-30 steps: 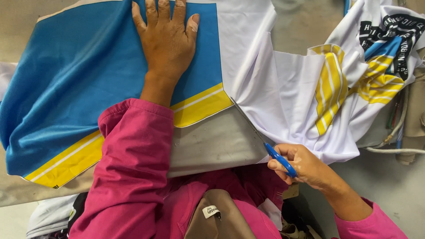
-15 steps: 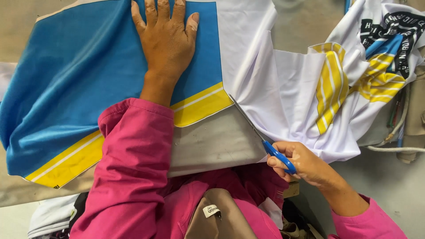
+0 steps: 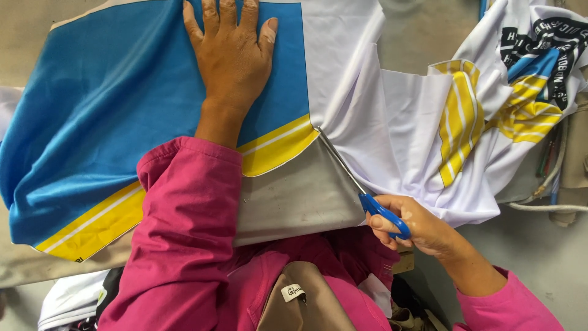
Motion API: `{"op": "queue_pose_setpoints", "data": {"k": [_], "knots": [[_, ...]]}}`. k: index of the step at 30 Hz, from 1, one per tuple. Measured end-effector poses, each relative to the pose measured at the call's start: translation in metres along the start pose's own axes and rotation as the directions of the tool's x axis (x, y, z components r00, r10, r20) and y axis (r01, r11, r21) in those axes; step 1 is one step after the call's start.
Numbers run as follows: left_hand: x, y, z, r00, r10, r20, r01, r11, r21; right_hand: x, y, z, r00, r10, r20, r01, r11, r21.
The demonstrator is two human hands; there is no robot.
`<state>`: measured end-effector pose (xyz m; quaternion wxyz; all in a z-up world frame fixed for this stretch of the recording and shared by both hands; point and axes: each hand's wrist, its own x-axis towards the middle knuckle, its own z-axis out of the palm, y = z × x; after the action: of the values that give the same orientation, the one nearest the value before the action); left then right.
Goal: The person uses blue-handled scissors to cut a piece of white fabric with blue and yellow stripes. They smooth the fabric on a table, cut along the yellow stripe, and then continue cutting along the edge of the blue section.
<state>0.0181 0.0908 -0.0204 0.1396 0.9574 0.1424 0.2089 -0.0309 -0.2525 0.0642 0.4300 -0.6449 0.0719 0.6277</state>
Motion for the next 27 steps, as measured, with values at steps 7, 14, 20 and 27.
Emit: {"op": "queue_pose_setpoints", "data": {"k": [7, 14, 20, 27], "knots": [[0.001, 0.0, -0.002, 0.999, -0.027, 0.036, 0.027, 1.0, -0.008, -0.007, -0.002, -0.005, 1.0, 0.015, 0.021, -0.017, 0.995, 0.098], [0.001, 0.001, -0.002, 0.999, -0.021, 0.035, 0.021, 1.0, -0.013, -0.002, -0.009, -0.001, 0.998, -0.026, 0.058, 0.02, 0.995, 0.1], [0.001, 0.001, -0.001, 0.998, -0.036, 0.056, 0.037, 0.999, -0.012, -0.002, -0.005, -0.003, 0.998, -0.019, 0.052, 0.016, 0.998, 0.056], [0.0, 0.001, 0.0, 0.998, -0.036, 0.057, 0.037, 0.999, -0.023, -0.003, -0.004, -0.004, 1.0, 0.031, 0.005, -0.031, 0.998, 0.05]]}}
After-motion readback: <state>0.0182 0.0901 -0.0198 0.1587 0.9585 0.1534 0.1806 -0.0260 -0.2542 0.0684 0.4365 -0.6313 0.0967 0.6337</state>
